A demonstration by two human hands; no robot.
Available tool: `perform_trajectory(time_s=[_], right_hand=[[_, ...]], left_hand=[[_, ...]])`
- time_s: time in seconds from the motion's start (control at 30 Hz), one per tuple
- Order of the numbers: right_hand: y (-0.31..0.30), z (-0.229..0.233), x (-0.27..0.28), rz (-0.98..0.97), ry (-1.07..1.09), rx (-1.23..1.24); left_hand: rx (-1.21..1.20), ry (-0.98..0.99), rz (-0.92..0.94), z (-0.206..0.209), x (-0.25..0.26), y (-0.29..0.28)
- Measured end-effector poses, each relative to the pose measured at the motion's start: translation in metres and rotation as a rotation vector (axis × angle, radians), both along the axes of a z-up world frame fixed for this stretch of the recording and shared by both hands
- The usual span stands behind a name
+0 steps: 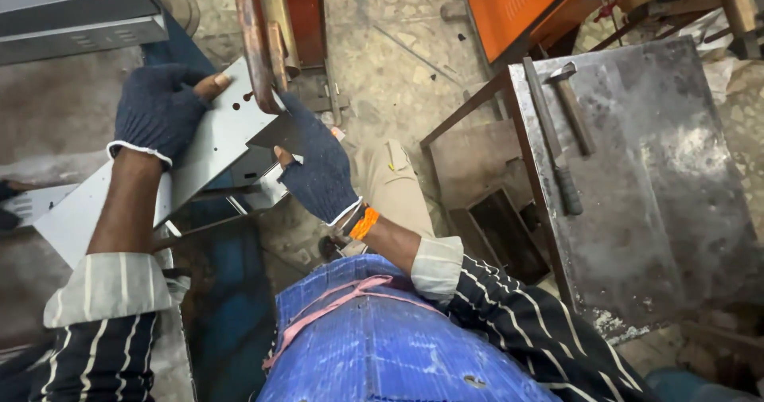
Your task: The recorder is performing spot welding and deburring on metal components to assemble a chassis.
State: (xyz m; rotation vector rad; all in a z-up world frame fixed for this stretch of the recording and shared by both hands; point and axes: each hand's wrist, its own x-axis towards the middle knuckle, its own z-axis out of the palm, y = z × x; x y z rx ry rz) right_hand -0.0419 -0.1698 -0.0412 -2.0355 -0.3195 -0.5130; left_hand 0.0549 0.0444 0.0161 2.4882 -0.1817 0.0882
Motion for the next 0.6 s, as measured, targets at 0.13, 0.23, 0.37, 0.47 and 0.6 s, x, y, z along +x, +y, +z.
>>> perform_trajectory(time_s=[0.13, 0.23, 0.37, 0.47, 0.6], right_hand=[[-0.001, 0.007, 0.0, 0.017, 0.006, 0.05], [-0.001, 0.005, 0.001, 0.028, 0.022, 0.077], [-0.001, 0.003, 0.002, -0.002, -0.014, 0.045], [-0.001, 0.006, 0.003, -0.015, -0.021, 0.048], [0.0, 0.009, 0.014, -0.15, 0.102, -0.066]], left_hand=[[0.085, -0.015, -0.005, -0.009, 0.003, 0.005], [0.081, 0.043, 0.021, -0.005, 0.004, 0.003], [0.024, 0.038, 0.022, -0.005, 0.005, 0.002], [0.077, -0.02, -0.006, -0.015, 0.009, 0.009], [0.083, 0.05, 0.025, -0.002, 0.005, 0.003]])
